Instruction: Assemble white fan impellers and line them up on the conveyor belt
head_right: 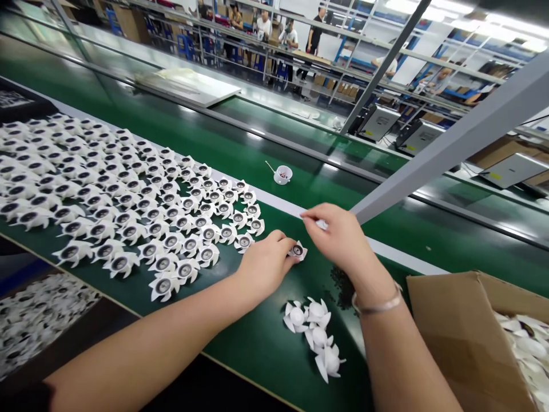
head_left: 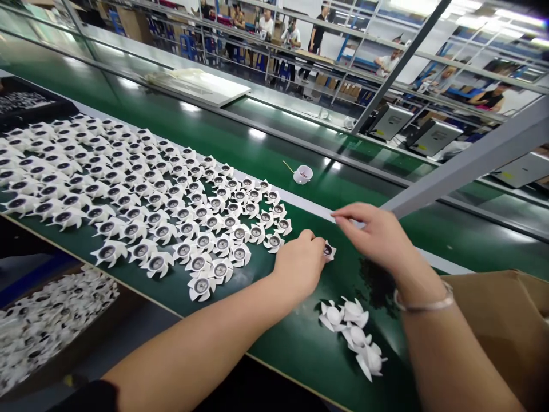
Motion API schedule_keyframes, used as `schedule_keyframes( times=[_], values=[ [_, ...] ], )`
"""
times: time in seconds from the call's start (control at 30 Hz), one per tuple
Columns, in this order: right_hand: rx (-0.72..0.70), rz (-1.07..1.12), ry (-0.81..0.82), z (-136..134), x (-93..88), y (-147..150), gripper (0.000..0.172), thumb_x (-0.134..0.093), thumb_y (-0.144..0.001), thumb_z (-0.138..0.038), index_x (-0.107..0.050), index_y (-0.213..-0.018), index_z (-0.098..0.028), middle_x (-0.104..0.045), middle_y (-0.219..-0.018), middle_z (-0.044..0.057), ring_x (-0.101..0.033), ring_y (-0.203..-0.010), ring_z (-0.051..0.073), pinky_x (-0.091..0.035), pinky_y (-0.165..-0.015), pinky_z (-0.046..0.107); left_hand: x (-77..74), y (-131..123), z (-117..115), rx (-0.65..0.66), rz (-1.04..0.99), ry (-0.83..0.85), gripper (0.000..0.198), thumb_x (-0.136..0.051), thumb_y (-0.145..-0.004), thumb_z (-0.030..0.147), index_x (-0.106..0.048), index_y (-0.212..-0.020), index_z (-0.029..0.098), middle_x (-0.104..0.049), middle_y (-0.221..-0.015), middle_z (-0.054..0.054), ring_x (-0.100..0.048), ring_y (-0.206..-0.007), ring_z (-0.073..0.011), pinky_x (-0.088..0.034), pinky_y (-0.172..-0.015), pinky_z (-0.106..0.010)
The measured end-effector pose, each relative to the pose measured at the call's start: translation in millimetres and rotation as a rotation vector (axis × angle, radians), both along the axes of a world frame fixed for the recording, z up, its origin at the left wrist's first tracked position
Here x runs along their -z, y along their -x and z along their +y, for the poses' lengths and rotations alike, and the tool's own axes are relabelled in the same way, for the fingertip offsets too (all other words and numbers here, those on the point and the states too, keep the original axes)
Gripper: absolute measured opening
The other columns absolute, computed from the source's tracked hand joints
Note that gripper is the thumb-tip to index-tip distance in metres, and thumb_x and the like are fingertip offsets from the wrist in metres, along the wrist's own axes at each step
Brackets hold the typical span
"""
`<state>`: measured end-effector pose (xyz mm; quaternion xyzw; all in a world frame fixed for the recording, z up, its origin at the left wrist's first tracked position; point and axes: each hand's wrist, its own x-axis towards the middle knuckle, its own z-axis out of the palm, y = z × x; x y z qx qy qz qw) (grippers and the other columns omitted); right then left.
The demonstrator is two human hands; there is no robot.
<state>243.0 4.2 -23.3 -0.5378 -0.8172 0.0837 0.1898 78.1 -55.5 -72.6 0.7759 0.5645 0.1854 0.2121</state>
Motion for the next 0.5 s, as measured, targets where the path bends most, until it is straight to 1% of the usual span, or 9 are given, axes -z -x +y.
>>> schedule_keyframes(
  times=[0.07,0.13,0.17,0.23,0.27,0.33,0.37,0.43,0.5],
  values=[
    [0.085,0.006,0.051,41.4,2.0,19.9,0.031,-0.051,-0.090,-0.032,-0.070,-0.111,-0.019,-0.070,-0.104,0.009,-0.065,-0.088,0.022,-0.051,-0.073,0.033,-4.2,1.4,1.1,-0.024,0.049,-0.010,0.023,-0.052,-0.096,0.035,-0.062,-0.109,0.019,-0.058,-0.109,-0.006,-0.065,-0.088,-0.0254,-0.054,-0.066,-0.037],
    [0.091,-0.054,0.004,81.1,9.2,45.8,0.047,-0.051,-0.085,-0.021,-0.059,-0.131,-0.011,-0.063,-0.121,0.017,-0.060,-0.107,0.028,-0.050,-0.086,0.039,-7.6,3.0,2.3,-0.055,0.089,-0.007,0.022,-0.052,-0.096,0.034,-0.061,-0.108,0.017,-0.058,-0.109,-0.007,-0.065,-0.093,-0.0269,-0.055,-0.067,-0.037],
    [0.078,-0.071,-0.023,98.4,13.7,59.1,0.057,-0.052,-0.082,-0.015,-0.051,-0.139,-0.009,-0.056,-0.131,0.021,-0.054,-0.118,0.032,-0.047,-0.093,0.042,-8.7,3.7,2.9,-0.084,0.104,-0.003,0.021,-0.053,-0.096,0.034,-0.061,-0.107,0.017,-0.058,-0.109,-0.007,-0.065,-0.094,-0.0268,-0.056,-0.068,-0.036],
    [0.030,-0.100,-0.047,126.1,22.8,82.6,0.070,-0.055,-0.076,-0.008,-0.045,-0.145,-0.013,-0.043,-0.144,0.022,-0.044,-0.129,0.036,-0.043,-0.099,0.046,-9.9,5.0,4.0,-0.161,0.124,-0.002,0.018,-0.054,-0.096,0.032,-0.060,-0.105,0.017,-0.058,-0.111,-0.007,-0.065,-0.093,-0.0252,-0.057,-0.069,-0.036],
    [0.000,-0.114,-0.042,136.0,26.5,91.6,0.071,-0.056,-0.074,-0.006,-0.047,-0.144,-0.018,-0.042,-0.146,0.020,-0.044,-0.128,0.036,-0.042,-0.099,0.046,-10.1,5.6,4.6,-0.201,0.131,-0.005,0.017,-0.053,-0.095,0.030,-0.060,-0.105,0.018,-0.057,-0.114,-0.007,-0.065,-0.091,-0.0244,-0.057,-0.070,-0.037],
    [-0.053,-0.137,-0.019,147.6,31.3,102.6,0.065,-0.057,-0.072,-0.005,-0.056,-0.135,-0.024,-0.047,-0.140,0.015,-0.053,-0.117,0.030,-0.045,-0.095,0.040,-10.2,6.6,5.5,-0.263,0.143,-0.012,0.015,-0.052,-0.096,0.027,-0.060,-0.105,0.018,-0.056,-0.122,-0.007,-0.066,-0.092,-0.0238,-0.058,-0.071,-0.038],
    [-0.067,-0.141,-0.009,149.5,31.9,104.6,0.061,-0.057,-0.072,-0.005,-0.060,-0.129,-0.024,-0.051,-0.134,0.014,-0.057,-0.108,0.027,-0.046,-0.091,0.036,-10.4,7.1,5.7,-0.277,0.148,-0.012,0.015,-0.051,-0.096,0.025,-0.060,-0.105,0.018,-0.055,-0.125,-0.008,-0.065,-0.093,-0.0240,-0.058,-0.073,-0.038],
    [-0.059,-0.131,-0.008,145.4,29.3,101.5,0.053,-0.058,-0.071,-0.008,-0.062,-0.122,-0.021,-0.055,-0.123,0.013,-0.060,-0.092,0.022,-0.047,-0.083,0.032,-10.8,7.7,5.5,-0.276,0.157,-0.007,0.016,-0.048,-0.096,0.021,-0.059,-0.106,0.018,-0.054,-0.127,-0.009,-0.064,-0.098,-0.0248,-0.058,-0.075,-0.038],
    [0.000,-0.094,-0.032,131.3,22.3,89.3,0.047,-0.060,-0.072,-0.014,-0.060,-0.119,-0.017,-0.056,-0.117,0.014,-0.059,-0.087,0.022,-0.047,-0.078,0.032,-11.0,8.0,4.8,-0.246,0.159,-0.003,0.017,-0.047,-0.096,0.019,-0.060,-0.106,0.017,-0.057,-0.122,-0.009,-0.063,-0.100,-0.0254,-0.058,-0.075,-0.037]
  ],
)
